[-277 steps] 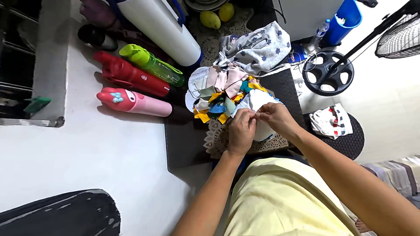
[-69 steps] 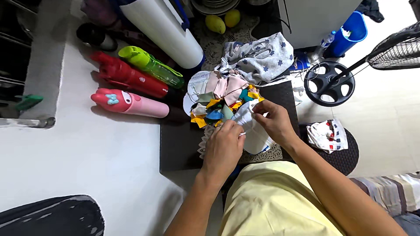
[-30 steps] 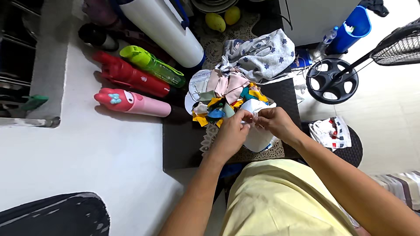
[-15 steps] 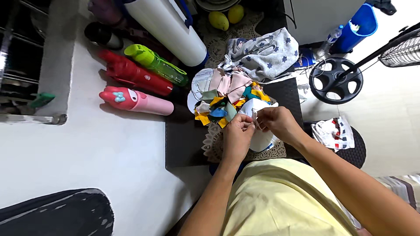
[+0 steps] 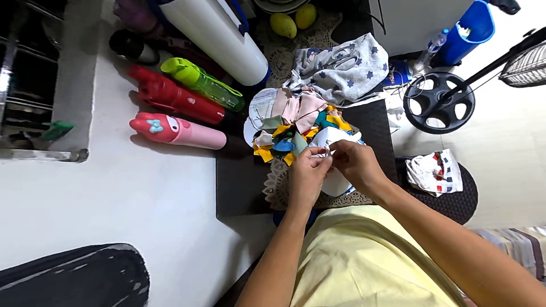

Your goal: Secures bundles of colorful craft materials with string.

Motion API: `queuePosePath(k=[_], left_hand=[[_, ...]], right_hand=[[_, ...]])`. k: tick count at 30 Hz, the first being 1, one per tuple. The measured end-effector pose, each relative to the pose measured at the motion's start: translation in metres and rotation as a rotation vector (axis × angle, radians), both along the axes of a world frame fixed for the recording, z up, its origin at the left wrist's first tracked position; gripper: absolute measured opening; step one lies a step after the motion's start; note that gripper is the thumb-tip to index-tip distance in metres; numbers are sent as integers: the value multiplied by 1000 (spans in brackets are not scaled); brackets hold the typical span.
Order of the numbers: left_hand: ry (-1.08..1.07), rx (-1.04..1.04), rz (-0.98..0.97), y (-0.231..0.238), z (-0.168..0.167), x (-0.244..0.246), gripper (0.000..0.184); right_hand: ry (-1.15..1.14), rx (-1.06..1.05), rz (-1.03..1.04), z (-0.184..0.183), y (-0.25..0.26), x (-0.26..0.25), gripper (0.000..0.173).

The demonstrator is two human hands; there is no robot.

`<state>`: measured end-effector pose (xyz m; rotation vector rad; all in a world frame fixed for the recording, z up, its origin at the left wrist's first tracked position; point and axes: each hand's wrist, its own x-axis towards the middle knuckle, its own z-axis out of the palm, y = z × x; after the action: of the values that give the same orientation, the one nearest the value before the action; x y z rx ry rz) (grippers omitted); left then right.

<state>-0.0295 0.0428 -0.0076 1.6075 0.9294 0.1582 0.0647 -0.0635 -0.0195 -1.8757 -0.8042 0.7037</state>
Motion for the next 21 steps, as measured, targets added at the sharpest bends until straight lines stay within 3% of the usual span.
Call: queuePosePath(k=[5, 9, 15, 21], left_hand=[[130, 221, -101, 5, -1, 9, 12], [163, 234, -101, 6, 0, 13, 9], [124, 181, -98, 7, -1, 9, 9], [135, 328, -93, 12, -4, 8, 8]], right_hand=[[-14, -2, -18, -1, -1, -2, 20], [52, -59, -50, 4, -1, 1, 25], [-44, -147, -5, 7, -1, 10, 33], [-126, -126, 106, 14, -6, 21, 41]])
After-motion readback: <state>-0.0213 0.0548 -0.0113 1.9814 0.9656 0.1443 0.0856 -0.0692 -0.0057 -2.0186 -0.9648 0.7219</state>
